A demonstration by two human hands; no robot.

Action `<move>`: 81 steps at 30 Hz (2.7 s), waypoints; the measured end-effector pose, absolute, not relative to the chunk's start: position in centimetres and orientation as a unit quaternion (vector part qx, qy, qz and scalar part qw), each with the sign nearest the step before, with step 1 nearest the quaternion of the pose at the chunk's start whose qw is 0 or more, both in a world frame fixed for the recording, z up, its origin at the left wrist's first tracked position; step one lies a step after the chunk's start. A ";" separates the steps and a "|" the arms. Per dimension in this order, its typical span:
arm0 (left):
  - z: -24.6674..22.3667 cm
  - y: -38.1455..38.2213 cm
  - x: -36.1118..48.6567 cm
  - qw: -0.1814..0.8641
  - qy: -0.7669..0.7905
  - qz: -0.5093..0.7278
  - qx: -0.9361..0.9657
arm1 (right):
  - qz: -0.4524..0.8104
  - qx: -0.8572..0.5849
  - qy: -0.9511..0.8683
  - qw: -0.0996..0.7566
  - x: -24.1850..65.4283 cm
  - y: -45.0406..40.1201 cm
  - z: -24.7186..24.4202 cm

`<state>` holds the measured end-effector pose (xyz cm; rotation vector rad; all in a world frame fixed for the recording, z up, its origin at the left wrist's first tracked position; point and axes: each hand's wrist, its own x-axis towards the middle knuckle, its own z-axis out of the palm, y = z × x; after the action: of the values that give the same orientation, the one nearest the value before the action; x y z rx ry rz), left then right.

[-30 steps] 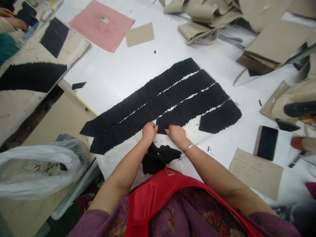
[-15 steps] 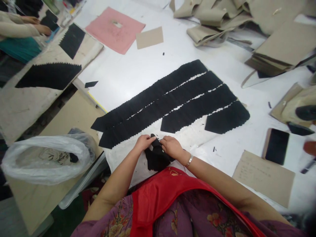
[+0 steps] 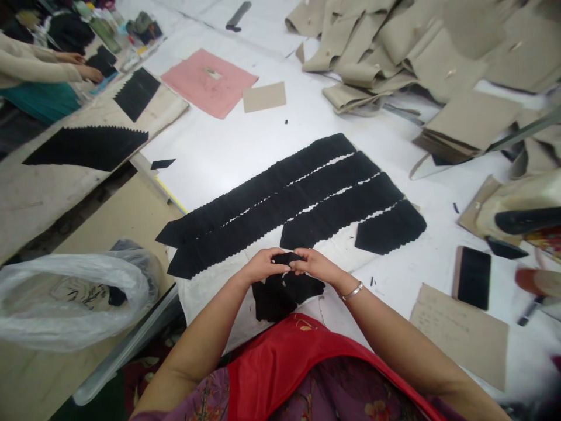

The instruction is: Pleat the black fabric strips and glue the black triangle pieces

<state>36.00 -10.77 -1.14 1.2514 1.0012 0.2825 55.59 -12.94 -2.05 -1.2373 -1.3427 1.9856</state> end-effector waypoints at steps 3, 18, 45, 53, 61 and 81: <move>-2.0 -10.7 36.9 0.729 0.469 0.164 0.471 | 0.751 -0.459 -0.396 0.262 56.1 -12.9 -2.9; -6.7 -9.2 40.3 0.565 0.658 0.360 0.344 | 0.666 -0.594 -0.432 0.132 55.2 -11.3 -5.1; -7.5 -8.2 40.1 0.355 0.692 0.140 0.612 | 0.333 -0.693 -0.636 -0.064 55.3 -9.6 -5.8; -6.1 -8.2 38.5 0.305 0.682 0.136 0.651 | 0.316 -0.693 -0.644 -0.069 55.5 -10.7 -4.0; -4.1 -12.7 36.0 0.448 0.522 0.062 0.723 | 0.355 -0.605 -0.709 -0.068 57.3 -16.6 -3.2; -4.4 -15.1 38.9 0.724 0.528 0.188 0.402 | 0.632 -0.542 -0.504 0.232 59.2 -17.5 -3.7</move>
<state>38.86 -15.07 -4.40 0.8877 1.1655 0.4154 59.24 -17.49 -3.75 -1.4892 -1.3851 1.7365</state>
